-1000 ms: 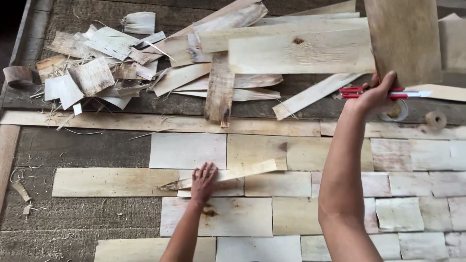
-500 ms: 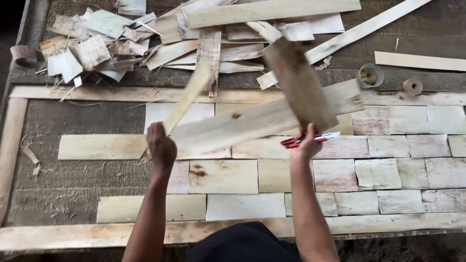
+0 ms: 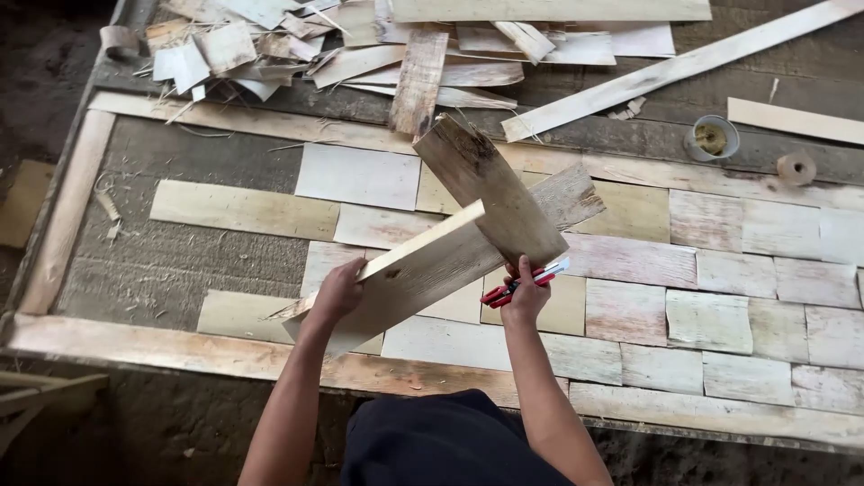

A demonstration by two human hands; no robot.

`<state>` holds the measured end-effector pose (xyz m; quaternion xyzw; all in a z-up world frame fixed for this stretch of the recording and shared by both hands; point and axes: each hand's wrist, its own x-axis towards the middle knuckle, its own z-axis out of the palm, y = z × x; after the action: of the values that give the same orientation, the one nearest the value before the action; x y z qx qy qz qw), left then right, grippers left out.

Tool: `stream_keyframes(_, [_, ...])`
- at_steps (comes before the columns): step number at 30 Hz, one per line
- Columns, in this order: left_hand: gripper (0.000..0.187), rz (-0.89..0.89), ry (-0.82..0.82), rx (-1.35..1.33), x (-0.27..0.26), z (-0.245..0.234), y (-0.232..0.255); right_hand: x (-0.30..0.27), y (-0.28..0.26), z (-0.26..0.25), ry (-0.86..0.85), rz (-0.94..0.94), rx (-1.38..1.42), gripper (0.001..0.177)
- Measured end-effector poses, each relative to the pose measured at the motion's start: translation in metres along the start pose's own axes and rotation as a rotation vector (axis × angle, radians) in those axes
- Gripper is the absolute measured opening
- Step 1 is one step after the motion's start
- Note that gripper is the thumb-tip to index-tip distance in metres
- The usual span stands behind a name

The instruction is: The person uses a red utility knife to cut and trim thin wooden planks on a workbench. They repeatedly pick up planks, score them, and snap off sections, placing the cut pieces into a pile.

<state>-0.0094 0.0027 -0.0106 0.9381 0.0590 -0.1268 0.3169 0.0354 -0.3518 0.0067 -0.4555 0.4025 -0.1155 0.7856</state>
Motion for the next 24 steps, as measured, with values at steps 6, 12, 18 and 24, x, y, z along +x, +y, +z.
stream_keyframes(6, [0.047, -0.050, 0.102, 0.247, -0.051, -0.009, -0.023, -0.003, 0.011, -0.017, -0.145, 0.077, -0.126, 0.033])
stream_keyframes(12, [0.054, -0.106, 0.148, 0.247, -0.094, -0.002, -0.056, 0.007, 0.017, -0.047, -0.159, 0.175, 0.060, 0.028])
stream_keyframes(18, [0.056, -0.076, 0.185, 0.212, -0.101, 0.006, -0.079, 0.026, 0.009, -0.088, -0.250, 0.202, 0.231, 0.024])
stream_keyframes(24, [0.048, 0.125, 0.087, 0.240, -0.052, 0.027, -0.091, -0.005, -0.016, -0.092, -0.226, 0.110, 0.171, 0.017])
